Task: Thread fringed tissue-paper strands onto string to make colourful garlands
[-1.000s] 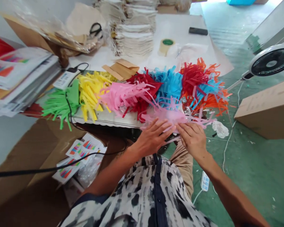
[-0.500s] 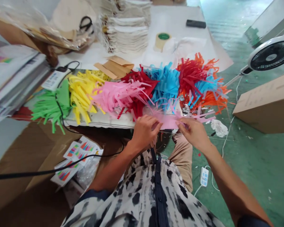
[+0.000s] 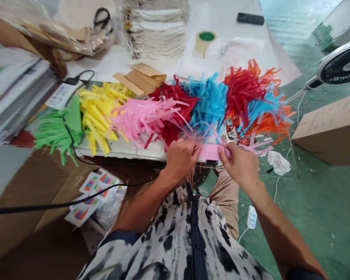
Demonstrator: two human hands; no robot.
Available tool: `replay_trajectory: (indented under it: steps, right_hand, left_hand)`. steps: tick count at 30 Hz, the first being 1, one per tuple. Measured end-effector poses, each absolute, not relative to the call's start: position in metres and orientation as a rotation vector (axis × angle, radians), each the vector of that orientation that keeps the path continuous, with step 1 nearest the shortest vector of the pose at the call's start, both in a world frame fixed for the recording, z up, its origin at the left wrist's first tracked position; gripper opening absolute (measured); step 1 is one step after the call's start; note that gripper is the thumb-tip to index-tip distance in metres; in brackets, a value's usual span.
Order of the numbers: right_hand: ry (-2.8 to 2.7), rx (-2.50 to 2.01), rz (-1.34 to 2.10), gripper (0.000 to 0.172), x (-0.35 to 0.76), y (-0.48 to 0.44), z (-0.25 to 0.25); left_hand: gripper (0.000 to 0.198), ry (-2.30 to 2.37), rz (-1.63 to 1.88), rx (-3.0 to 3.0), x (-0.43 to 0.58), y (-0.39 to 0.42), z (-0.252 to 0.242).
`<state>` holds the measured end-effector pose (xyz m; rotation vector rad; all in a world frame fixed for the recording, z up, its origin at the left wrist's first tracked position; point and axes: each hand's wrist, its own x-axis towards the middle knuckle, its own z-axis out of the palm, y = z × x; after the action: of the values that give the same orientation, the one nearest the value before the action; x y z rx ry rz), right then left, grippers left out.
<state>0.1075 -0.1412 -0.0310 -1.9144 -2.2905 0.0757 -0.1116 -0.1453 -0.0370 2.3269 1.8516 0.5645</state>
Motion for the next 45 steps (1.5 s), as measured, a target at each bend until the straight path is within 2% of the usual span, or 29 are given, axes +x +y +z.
replay_trajectory:
  steps: [6, 9, 12, 16, 21, 25, 30, 32, 35, 39, 45]
  right_hand:
    - [-2.271, -1.925, 0.029, 0.041, 0.104, -0.145, -0.034]
    - [-2.253, -1.928, 0.013, 0.041, 0.102, -0.147, -0.036]
    - [-2.252, -1.92, 0.003, 0.04, 0.101, -0.147, -0.036]
    - [-2.246, -1.949, -0.013, 0.037, 0.101, -0.147, -0.033]
    - [-2.234, -1.955, 0.025, 0.033, 0.097, -0.148, -0.032]
    - [-2.204, -1.98, 0.01, 0.035, 0.101, -0.146, -0.033]
    - [-2.107, -2.02, 0.041, 0.029, 0.148, -0.137, -0.023]
    - [-2.035, -2.03, -0.058, 0.028, 0.166, -0.141, -0.014]
    - [-2.002, -1.844, -0.254, 0.033, 0.165, -0.16, -0.003]
    - [-2.352, -1.386, -0.118, 0.045, 0.124, -0.191, -0.015]
    - [-2.453, -1.412, -0.19, 0.054, 0.12, -0.204, -0.052]
  left_hand:
    - [0.021, 1.902, 0.526, 2.317, -0.114, -0.137, -0.03]
    - [0.018, 1.95, 0.754, 2.376, -0.11, -0.148, -0.025]
    - [0.025, 1.647, 0.91, 2.572, -0.098, -0.168, -0.028]
    - [0.034, 1.321, 0.793, 2.752, -0.084, -0.189, -0.049]
    - [0.046, 1.344, 0.724, 2.751, -0.085, -0.19, -0.066]
    - [0.046, 1.386, 0.682, 2.764, -0.089, -0.189, -0.063]
    - [0.045, 1.409, 0.66, 2.804, -0.092, -0.191, -0.062]
    - [0.046, 1.396, 0.655, 2.809, -0.093, -0.19, -0.062]
    - [0.048, 1.381, 0.668, 2.798, -0.091, -0.189, -0.062]
    - [0.039, 1.391, 0.743, 2.784, -0.088, -0.189, -0.062]
    - [0.032, 1.368, 0.837, 2.789, -0.109, -0.189, -0.06]
